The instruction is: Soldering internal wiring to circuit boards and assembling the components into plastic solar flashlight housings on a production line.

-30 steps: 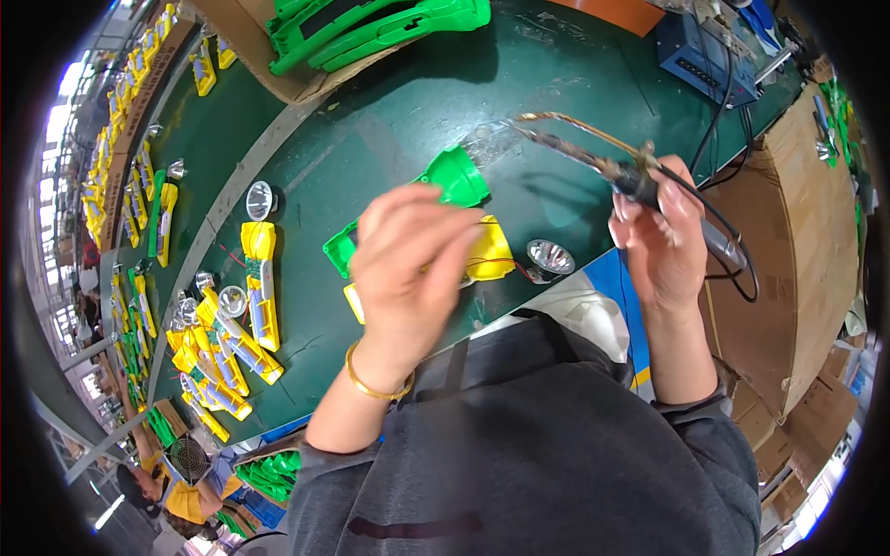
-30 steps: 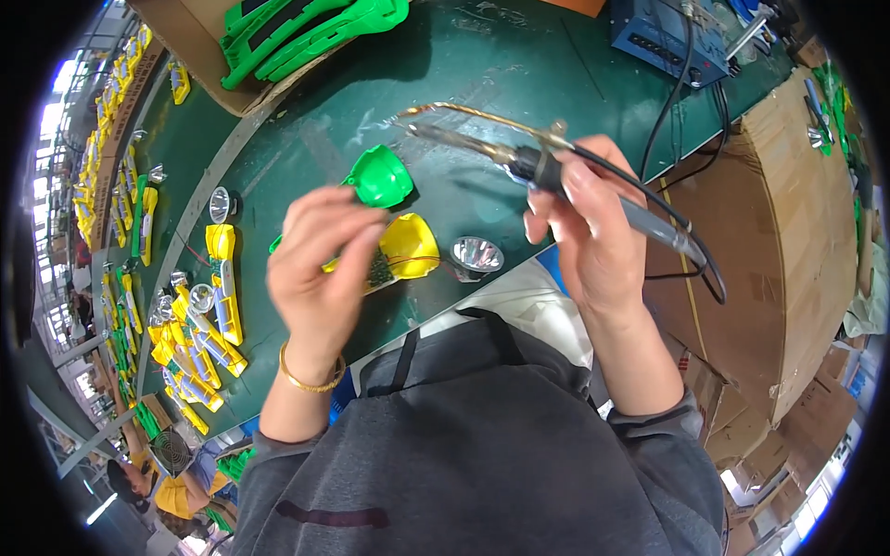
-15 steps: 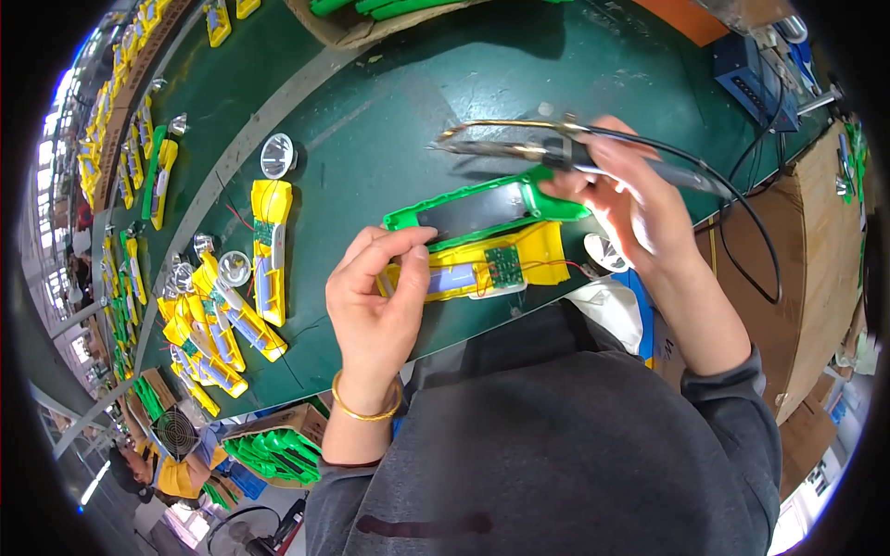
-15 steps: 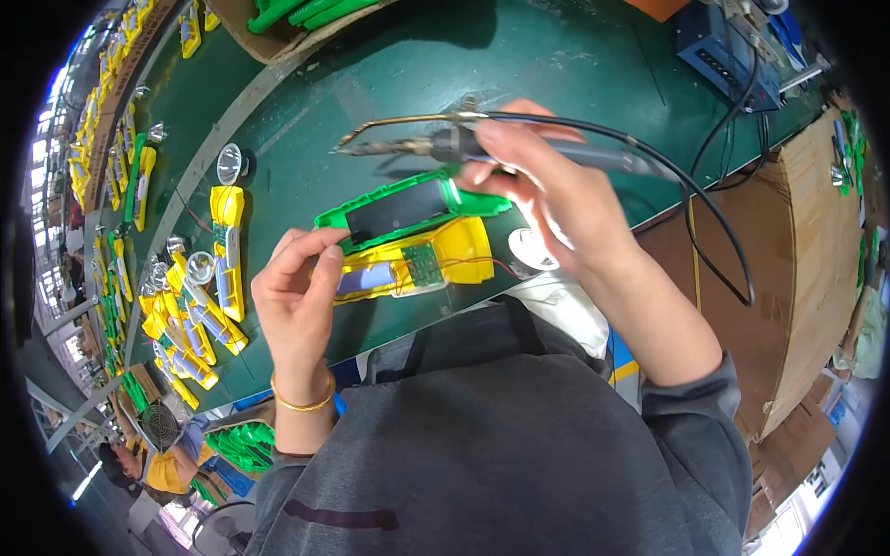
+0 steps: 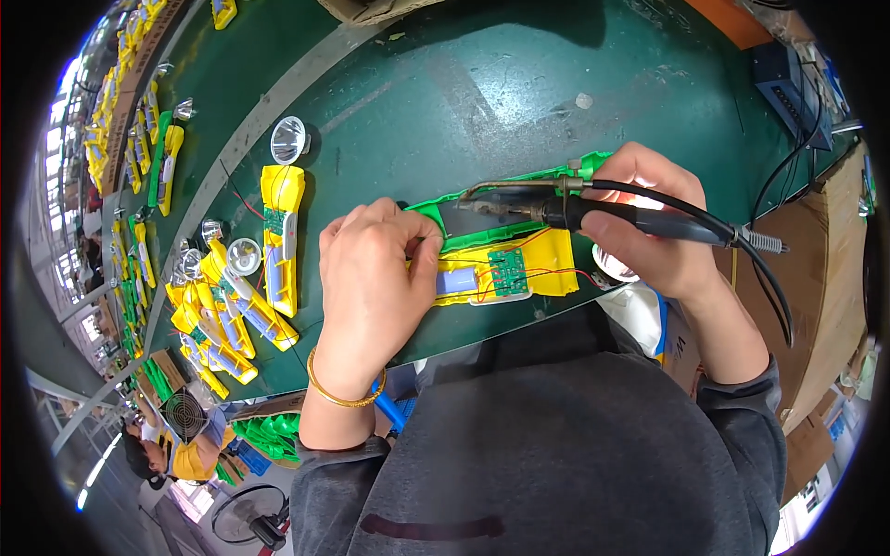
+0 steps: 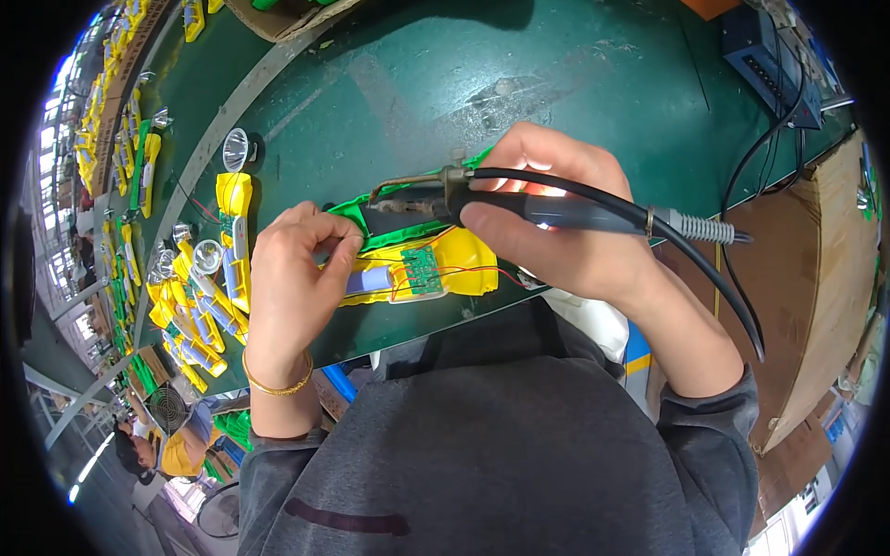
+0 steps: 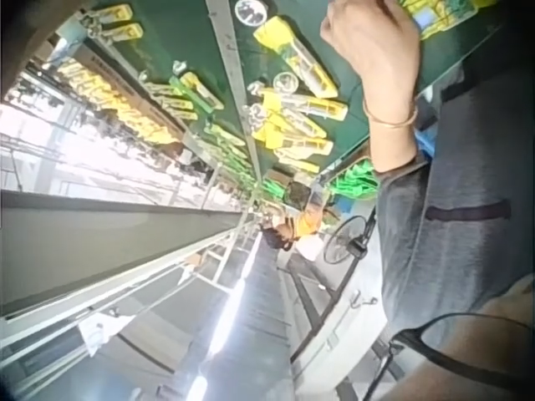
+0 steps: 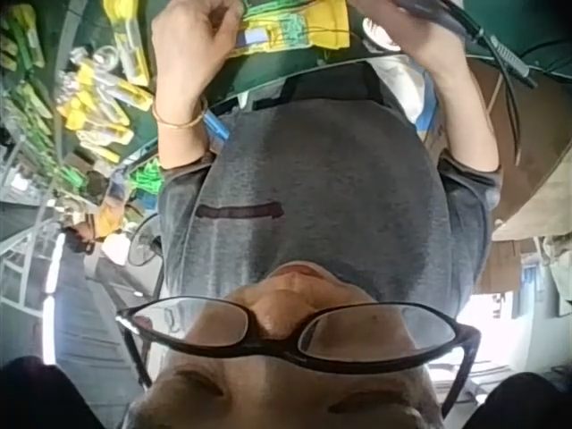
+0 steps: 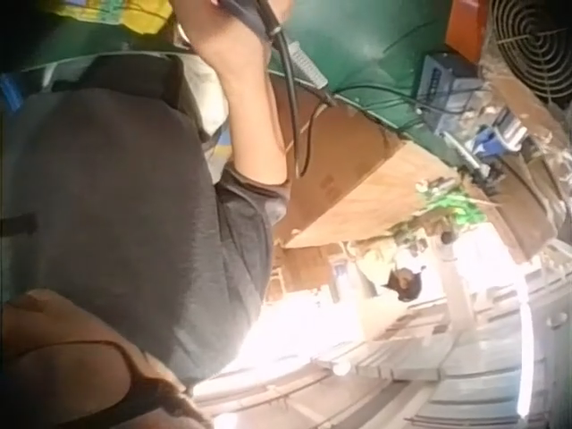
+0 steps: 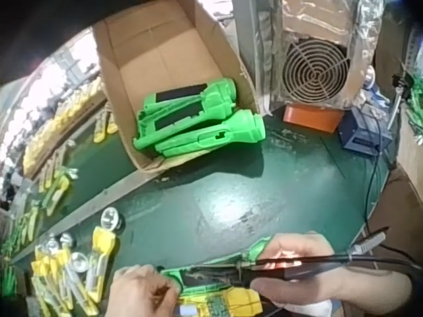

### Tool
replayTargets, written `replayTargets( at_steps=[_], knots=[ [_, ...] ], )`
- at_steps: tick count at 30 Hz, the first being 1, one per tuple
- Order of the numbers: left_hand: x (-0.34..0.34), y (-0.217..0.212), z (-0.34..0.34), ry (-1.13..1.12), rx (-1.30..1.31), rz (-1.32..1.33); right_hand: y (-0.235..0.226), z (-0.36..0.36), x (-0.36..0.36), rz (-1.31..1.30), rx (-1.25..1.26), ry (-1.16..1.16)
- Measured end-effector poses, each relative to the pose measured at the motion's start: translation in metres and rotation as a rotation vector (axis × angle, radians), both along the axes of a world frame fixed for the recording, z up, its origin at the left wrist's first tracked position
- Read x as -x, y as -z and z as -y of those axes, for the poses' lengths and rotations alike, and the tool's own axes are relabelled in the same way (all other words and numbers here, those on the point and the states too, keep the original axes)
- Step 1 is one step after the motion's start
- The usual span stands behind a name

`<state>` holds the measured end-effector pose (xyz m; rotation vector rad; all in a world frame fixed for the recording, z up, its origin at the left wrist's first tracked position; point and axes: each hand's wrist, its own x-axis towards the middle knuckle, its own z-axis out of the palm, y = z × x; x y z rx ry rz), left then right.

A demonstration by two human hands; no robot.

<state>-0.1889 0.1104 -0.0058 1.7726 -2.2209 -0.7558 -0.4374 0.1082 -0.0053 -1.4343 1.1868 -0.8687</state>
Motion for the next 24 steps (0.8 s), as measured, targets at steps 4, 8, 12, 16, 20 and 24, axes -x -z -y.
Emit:
replayTargets(
  at_steps=[4,8,12,16,20,24],
  knots=[
    [0.004,0.000,0.003,-0.023,-0.020,0.000,0.006,0.005,-0.002,0.038,-0.036,-0.048],
    [0.005,0.002,0.002,-0.040,0.003,0.008,0.009,0.007,-0.005,-0.024,-0.018,-0.093],
    [0.007,0.003,0.002,-0.034,0.028,0.037,0.008,0.008,-0.008,-0.006,-0.045,-0.103],
    [0.006,0.004,0.003,-0.005,0.038,0.047,0.008,0.010,-0.008,0.013,-0.076,-0.101],
    [0.008,0.004,0.003,0.004,0.057,0.056,0.010,0.011,-0.007,0.041,-0.065,-0.119],
    [0.009,0.003,0.003,0.000,0.068,0.053,0.009,0.013,-0.007,-0.001,-0.029,-0.133]
  ],
)
